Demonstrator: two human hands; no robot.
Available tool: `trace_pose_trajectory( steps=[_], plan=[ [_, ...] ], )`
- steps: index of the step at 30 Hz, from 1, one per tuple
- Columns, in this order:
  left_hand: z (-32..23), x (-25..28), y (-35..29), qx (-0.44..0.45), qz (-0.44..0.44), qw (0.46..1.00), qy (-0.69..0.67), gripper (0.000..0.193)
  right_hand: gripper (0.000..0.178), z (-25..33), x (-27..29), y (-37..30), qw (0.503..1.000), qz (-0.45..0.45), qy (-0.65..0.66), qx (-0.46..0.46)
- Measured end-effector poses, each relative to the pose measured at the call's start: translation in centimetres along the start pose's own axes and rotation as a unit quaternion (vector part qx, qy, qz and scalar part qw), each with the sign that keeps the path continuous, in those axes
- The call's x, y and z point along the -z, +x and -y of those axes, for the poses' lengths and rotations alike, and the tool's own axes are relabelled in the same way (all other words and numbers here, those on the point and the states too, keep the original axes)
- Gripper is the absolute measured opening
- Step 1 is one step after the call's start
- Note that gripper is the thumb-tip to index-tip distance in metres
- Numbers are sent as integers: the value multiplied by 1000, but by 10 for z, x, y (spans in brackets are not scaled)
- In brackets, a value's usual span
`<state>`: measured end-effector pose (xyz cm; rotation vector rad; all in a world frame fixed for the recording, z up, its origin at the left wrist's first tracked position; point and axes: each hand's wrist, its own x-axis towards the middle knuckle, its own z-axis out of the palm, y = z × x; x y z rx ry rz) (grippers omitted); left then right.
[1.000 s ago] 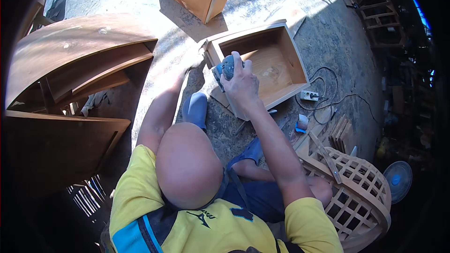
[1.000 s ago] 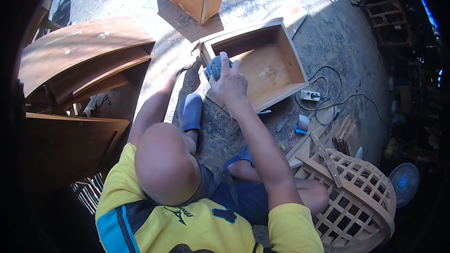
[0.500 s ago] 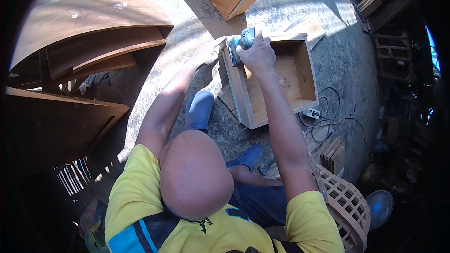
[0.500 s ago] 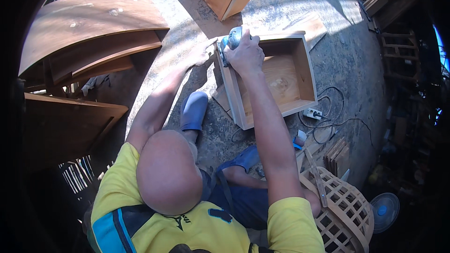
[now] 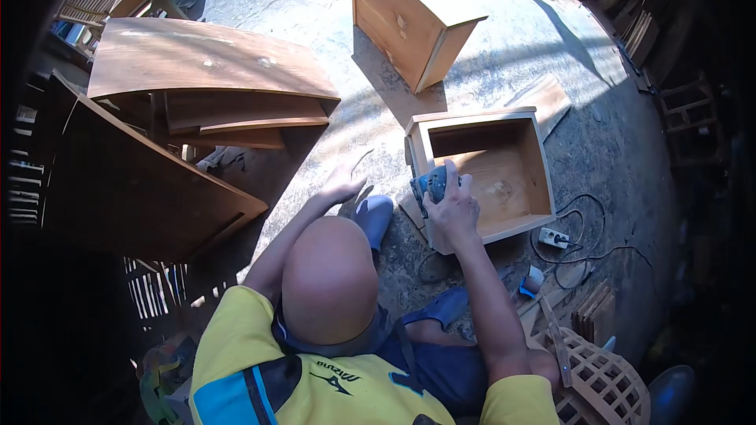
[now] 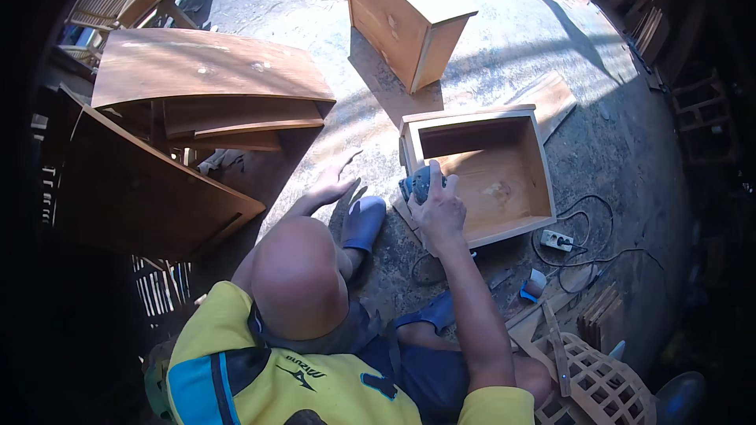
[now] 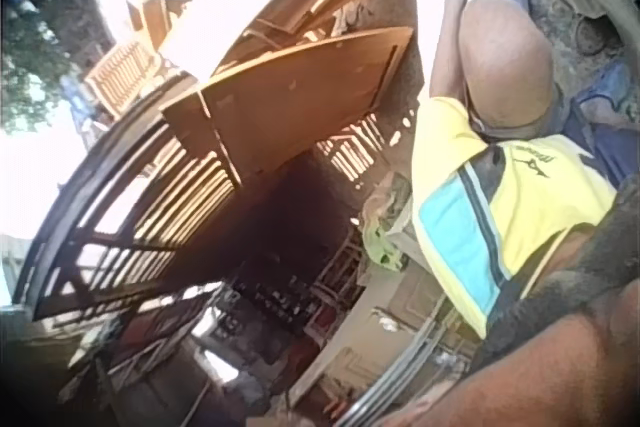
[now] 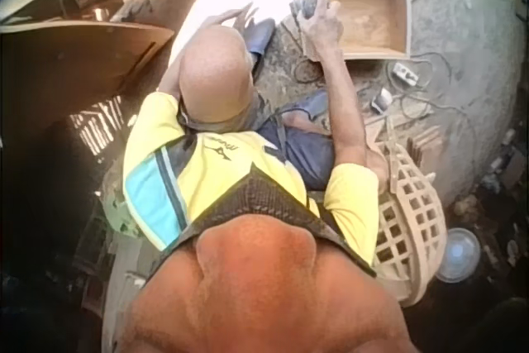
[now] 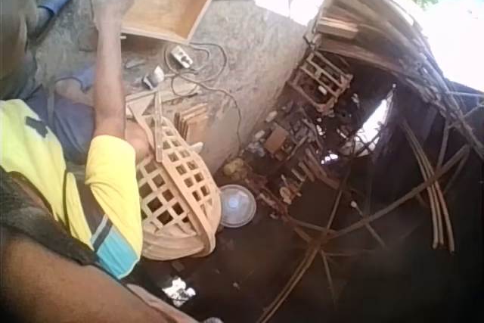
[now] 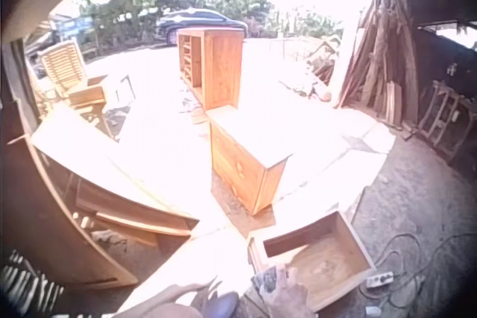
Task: The person applies a substance to a wooden board with a tool and then sands the inside of a wooden drawer using a power sander.
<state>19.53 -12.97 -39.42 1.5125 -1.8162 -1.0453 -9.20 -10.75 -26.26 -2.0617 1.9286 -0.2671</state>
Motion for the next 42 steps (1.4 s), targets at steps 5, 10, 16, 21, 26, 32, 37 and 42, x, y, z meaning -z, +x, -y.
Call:
trace_pose_trajectory(
  steps=[5,10,16,21,26,32,37,42],
  plan=[
    [12,19,-156,139,-36,990,-8,54,85,18,-1,51,998,-14,27,55],
    [-4,20,-286,258,-169,934,-178,52,91,-28,-15,60,984,-1,21,176],
    [-124,57,-340,56,-401,867,-290,62,83,-51,-8,83,976,54,-18,211],
    [-227,56,-322,240,-501,831,17,97,76,-46,-2,103,956,80,8,281],
    [-238,41,-301,117,-609,781,77,58,109,-124,-91,210,936,132,-140,295],
    [-236,31,-288,163,-608,775,53,70,107,-86,-42,125,966,77,-23,245],
    [-226,33,-285,151,-601,782,67,62,83,-70,-17,101,966,106,-31,233],
    [-222,31,-280,139,-603,783,61,58,75,-82,-26,105,949,88,-16,301]
  ],
)
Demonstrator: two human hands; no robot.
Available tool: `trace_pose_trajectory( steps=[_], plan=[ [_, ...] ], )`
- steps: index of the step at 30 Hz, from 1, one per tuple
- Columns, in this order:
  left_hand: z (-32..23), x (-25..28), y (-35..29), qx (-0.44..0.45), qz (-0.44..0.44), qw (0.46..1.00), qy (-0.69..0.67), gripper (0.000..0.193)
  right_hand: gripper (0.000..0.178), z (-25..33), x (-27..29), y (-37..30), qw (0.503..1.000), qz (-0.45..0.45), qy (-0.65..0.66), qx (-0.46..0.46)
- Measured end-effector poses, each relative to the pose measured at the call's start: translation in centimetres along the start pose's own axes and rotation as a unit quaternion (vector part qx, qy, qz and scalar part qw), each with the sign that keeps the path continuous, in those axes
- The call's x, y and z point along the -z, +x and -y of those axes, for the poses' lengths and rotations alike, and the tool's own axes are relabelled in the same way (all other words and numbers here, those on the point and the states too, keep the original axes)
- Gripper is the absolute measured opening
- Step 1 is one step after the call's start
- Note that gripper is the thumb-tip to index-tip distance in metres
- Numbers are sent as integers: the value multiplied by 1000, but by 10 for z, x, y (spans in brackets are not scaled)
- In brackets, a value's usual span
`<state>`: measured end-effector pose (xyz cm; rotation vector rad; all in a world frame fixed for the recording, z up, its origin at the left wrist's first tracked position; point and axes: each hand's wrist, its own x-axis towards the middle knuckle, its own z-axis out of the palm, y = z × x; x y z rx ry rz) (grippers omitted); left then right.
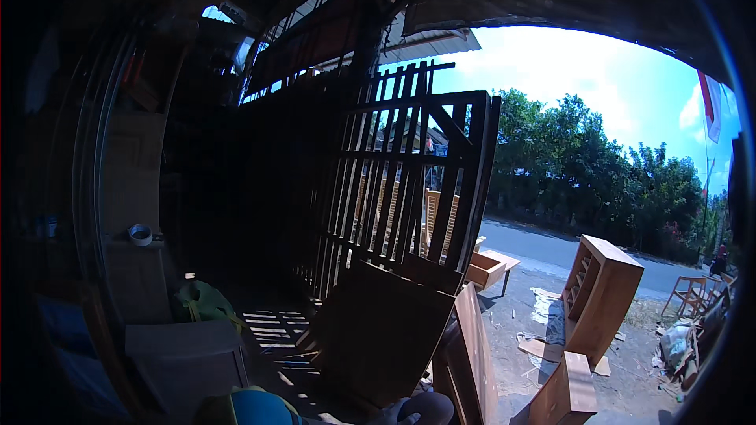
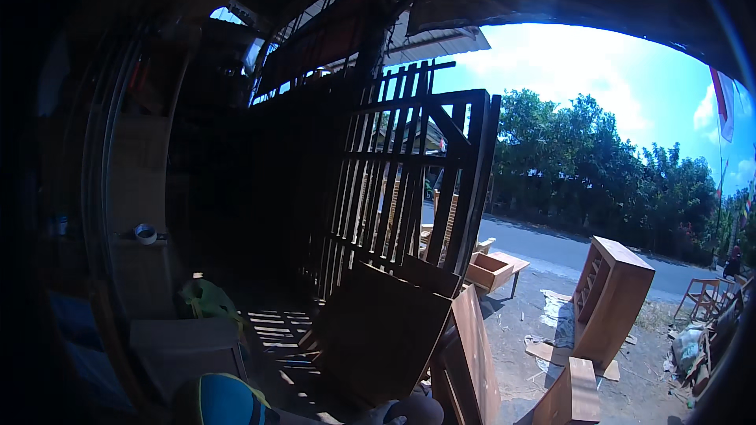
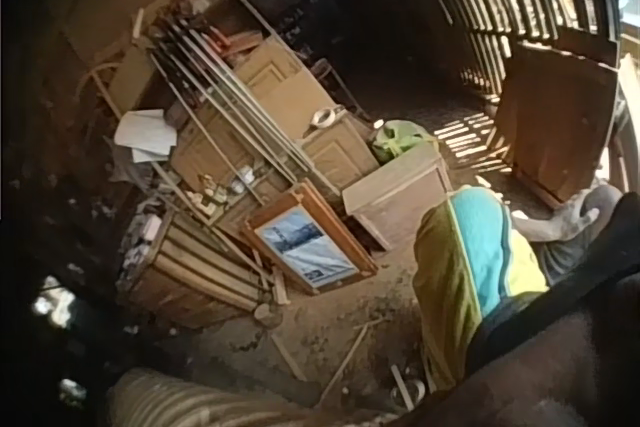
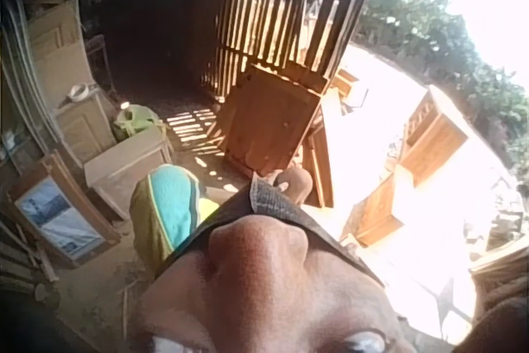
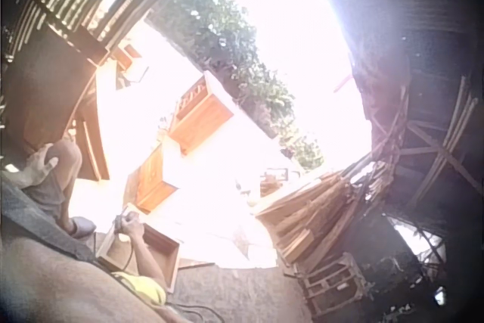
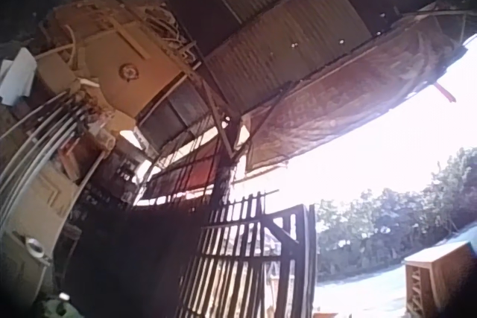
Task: The person applies a substance to a wooden board with a tool and then sands the inside of a wooden drawer using a power sander.
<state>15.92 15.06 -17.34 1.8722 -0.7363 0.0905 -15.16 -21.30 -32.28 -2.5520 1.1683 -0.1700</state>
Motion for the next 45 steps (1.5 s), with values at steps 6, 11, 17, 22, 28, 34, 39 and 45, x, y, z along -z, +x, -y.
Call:
trace_pose_trajectory(
  steps=[6,11,17,22,28,34,39,45],
  plan=[
    [1,4,-2,31,-12,999,2,46,77,13,10,-21,999,5,-17,-38],
    [-51,52,43,-186,84,979,-26,61,94,54,21,-56,990,-72,19,-117],
    [-182,34,109,-346,398,759,-381,41,92,101,33,-97,992,-20,49,-118],
    [-255,7,102,-262,608,354,-661,44,92,99,10,-90,979,-79,50,-179],
    [-243,-56,119,-290,433,286,-804,31,92,116,25,-113,974,-25,29,-221],
    [-224,-48,134,-233,465,302,-799,31,90,122,13,-67,967,-77,48,-238],
    [-210,-76,165,-248,589,294,-711,32,88,87,17,-11,947,-128,42,-290],
    [-124,-108,245,-275,581,628,-439,53,83,125,10,-62,963,-102,24,-247]
  ],
)
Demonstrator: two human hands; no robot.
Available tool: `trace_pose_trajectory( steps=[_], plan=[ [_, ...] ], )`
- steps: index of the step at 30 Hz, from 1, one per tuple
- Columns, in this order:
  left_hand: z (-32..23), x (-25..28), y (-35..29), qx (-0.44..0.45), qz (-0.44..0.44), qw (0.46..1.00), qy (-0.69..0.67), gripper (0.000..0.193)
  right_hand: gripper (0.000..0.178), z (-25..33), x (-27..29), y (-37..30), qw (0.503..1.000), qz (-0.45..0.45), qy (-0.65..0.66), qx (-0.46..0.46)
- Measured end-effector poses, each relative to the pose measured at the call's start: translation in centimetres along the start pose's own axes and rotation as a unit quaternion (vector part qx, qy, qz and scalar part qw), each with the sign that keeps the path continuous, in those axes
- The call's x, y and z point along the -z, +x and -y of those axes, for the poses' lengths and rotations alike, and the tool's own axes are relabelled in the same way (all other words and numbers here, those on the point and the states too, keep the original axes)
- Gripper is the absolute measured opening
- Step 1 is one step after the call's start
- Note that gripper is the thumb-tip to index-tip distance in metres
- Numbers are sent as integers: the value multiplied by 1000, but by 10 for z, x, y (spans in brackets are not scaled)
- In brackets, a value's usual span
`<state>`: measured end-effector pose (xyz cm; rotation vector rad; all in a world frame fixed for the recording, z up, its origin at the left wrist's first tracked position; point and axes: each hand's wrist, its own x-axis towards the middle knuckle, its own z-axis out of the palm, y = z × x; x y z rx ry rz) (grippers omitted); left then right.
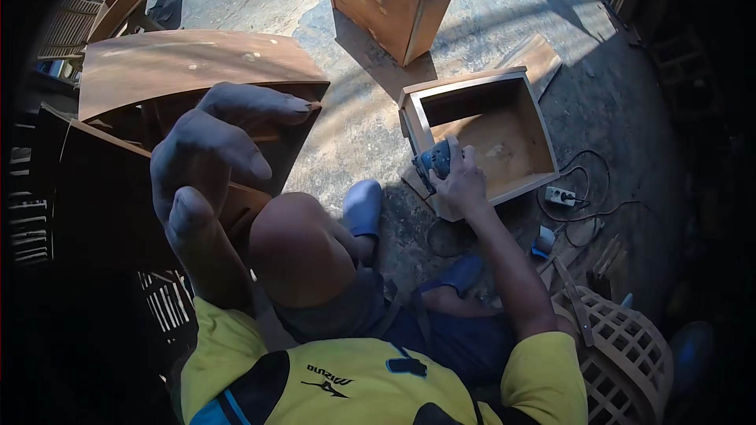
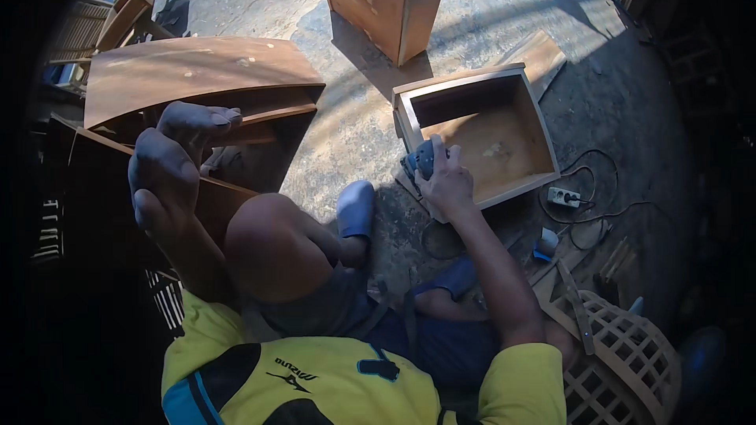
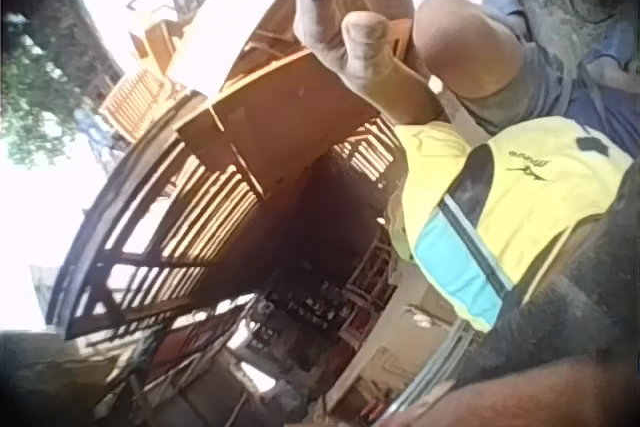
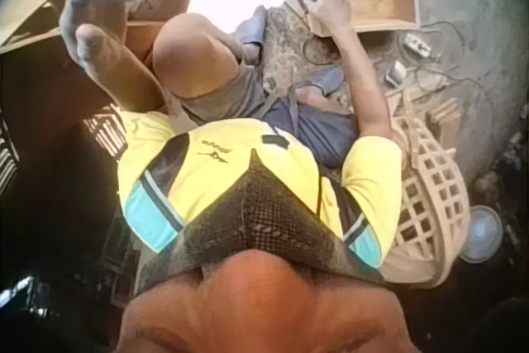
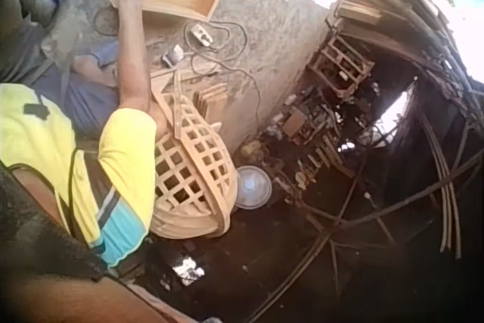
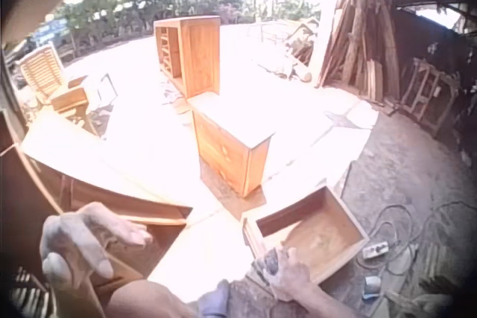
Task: The person applies a substance to a wooden board with a tool and then sands the inside of a wooden drawer using a power sander.
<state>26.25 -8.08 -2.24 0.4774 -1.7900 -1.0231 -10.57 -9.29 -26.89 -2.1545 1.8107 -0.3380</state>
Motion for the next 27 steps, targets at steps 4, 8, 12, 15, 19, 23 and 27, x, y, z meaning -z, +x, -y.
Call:
trace_pose_trajectory(
  steps=[4,8,12,15,19,23,27],
  plan=[
    [142,-19,-34,223,-134,963,-65,36,83,-13,7,-53,999,33,-11,-19],
    [311,-76,-69,392,-152,906,-41,30,84,-3,4,-12,997,26,1,-67],
    [428,-109,-86,339,-85,921,173,70,84,19,-8,51,999,8,-6,-52],
    [462,-123,-57,290,-47,933,206,75,84,19,-13,88,998,-11,-25,-56],
    [465,-145,-25,328,11,942,66,64,84,9,-12,124,997,-18,-32,-75],
    [477,-122,-49,313,-42,937,153,55,82,16,-8,146,997,8,-12,-73],
    [457,-134,-28,326,-30,930,166,48,84,-44,29,161,989,-21,-80,-123]
  ],
)
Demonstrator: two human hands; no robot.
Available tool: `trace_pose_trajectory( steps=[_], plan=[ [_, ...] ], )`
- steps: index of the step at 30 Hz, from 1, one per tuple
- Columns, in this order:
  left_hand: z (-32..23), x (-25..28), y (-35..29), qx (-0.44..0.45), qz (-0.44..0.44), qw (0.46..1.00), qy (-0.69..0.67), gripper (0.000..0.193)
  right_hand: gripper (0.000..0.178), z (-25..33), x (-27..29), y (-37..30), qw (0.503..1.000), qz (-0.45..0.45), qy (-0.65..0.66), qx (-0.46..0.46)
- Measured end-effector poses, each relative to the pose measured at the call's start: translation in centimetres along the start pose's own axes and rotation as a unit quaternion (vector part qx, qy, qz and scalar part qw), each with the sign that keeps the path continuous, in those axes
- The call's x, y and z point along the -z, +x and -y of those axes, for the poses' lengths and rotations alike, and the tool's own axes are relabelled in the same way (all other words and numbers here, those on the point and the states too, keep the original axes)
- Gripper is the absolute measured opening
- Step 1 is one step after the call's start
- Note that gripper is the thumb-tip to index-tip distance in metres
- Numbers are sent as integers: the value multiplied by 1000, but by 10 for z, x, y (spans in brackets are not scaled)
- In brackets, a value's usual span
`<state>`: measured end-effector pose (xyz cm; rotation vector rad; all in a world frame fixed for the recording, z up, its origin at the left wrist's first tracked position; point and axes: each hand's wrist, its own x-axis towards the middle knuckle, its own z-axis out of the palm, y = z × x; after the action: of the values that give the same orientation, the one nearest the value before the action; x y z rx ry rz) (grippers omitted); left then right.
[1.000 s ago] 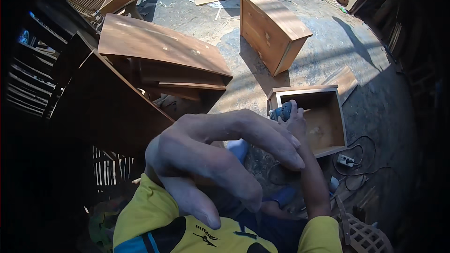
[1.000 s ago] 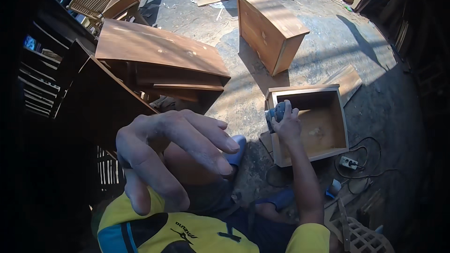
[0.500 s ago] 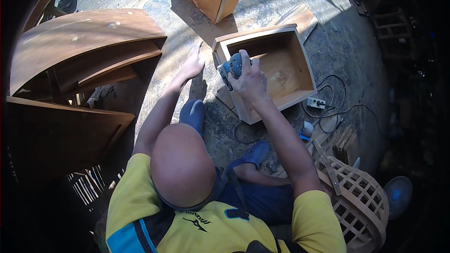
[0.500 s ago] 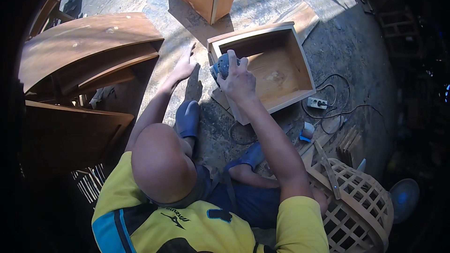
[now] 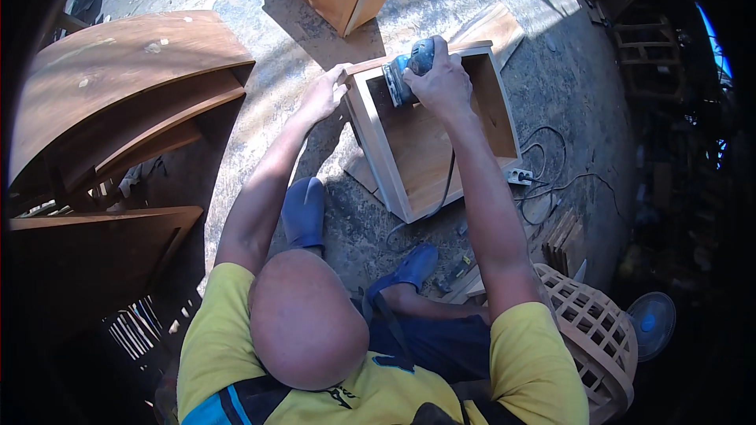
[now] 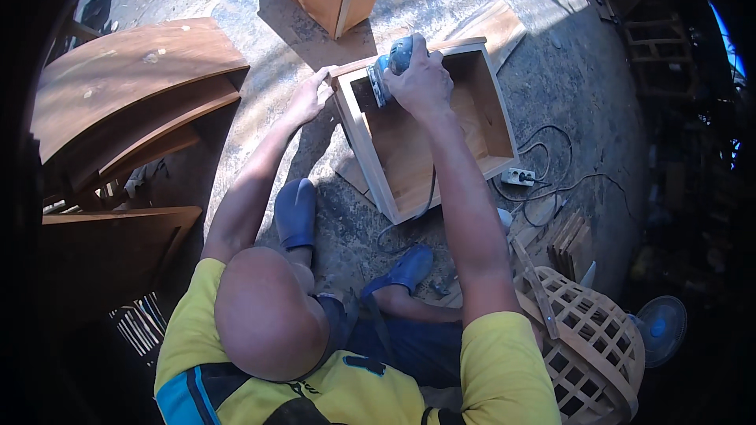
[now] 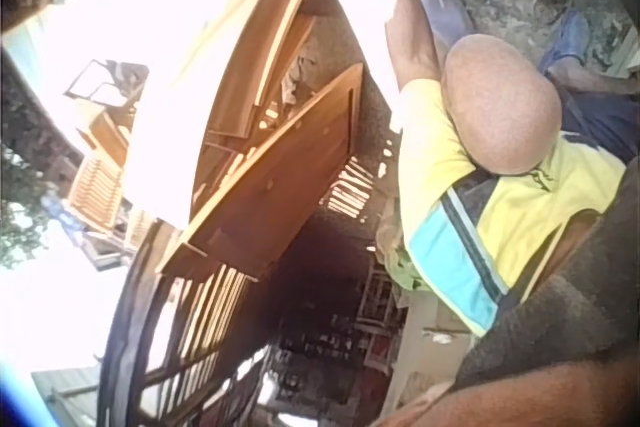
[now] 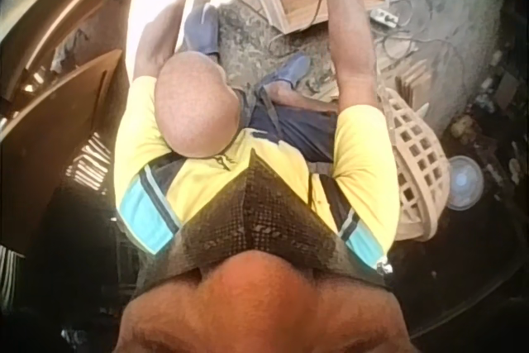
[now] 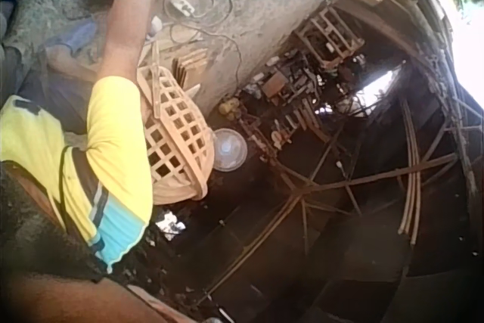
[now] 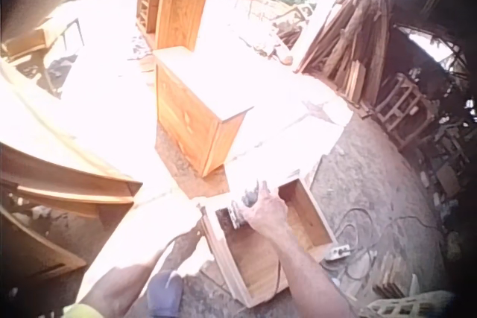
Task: The person applies a substance to a wooden board with a tool and then sands the inside of a wooden drawer using a power sander.
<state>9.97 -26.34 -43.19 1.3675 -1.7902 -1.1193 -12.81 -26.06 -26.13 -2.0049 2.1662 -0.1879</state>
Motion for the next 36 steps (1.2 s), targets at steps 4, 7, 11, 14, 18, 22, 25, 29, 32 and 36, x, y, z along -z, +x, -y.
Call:
trace_pose_trajectory(
  steps=[4,7,11,14,18,22,25,29,32,36],
  plan=[
    [0,-3,6,-6,-10,1000,11,43,84,-39,13,32,999,-1,-26,-33],
    [7,-7,7,-5,-14,1000,6,41,86,-28,8,22,1000,19,0,-5],
    [27,3,6,8,-25,998,58,42,79,32,-8,-2,996,63,31,63],
    [21,-2,9,-9,-18,997,76,43,80,21,-3,-6,995,70,34,57],
    [20,-3,7,-19,-20,997,77,43,83,-31,6,15,999,28,30,29],
    [20,-5,7,-27,-29,997,73,43,87,-111,13,59,998,-32,10,51],
    [15,-8,6,-25,-29,997,72,42,88,-158,21,88,998,-47,2,-31],
    [10,-5,5,-11,-28,997,65,39,91,-162,17,106,996,-79,-9,-39],
    [10,1,3,-15,-32,997,66,37,94,-121,-2,89,998,-56,-6,-22],
    [9,2,1,-23,-25,998,57,37,90,-45,-15,49,998,-53,28,-1]
  ],
)
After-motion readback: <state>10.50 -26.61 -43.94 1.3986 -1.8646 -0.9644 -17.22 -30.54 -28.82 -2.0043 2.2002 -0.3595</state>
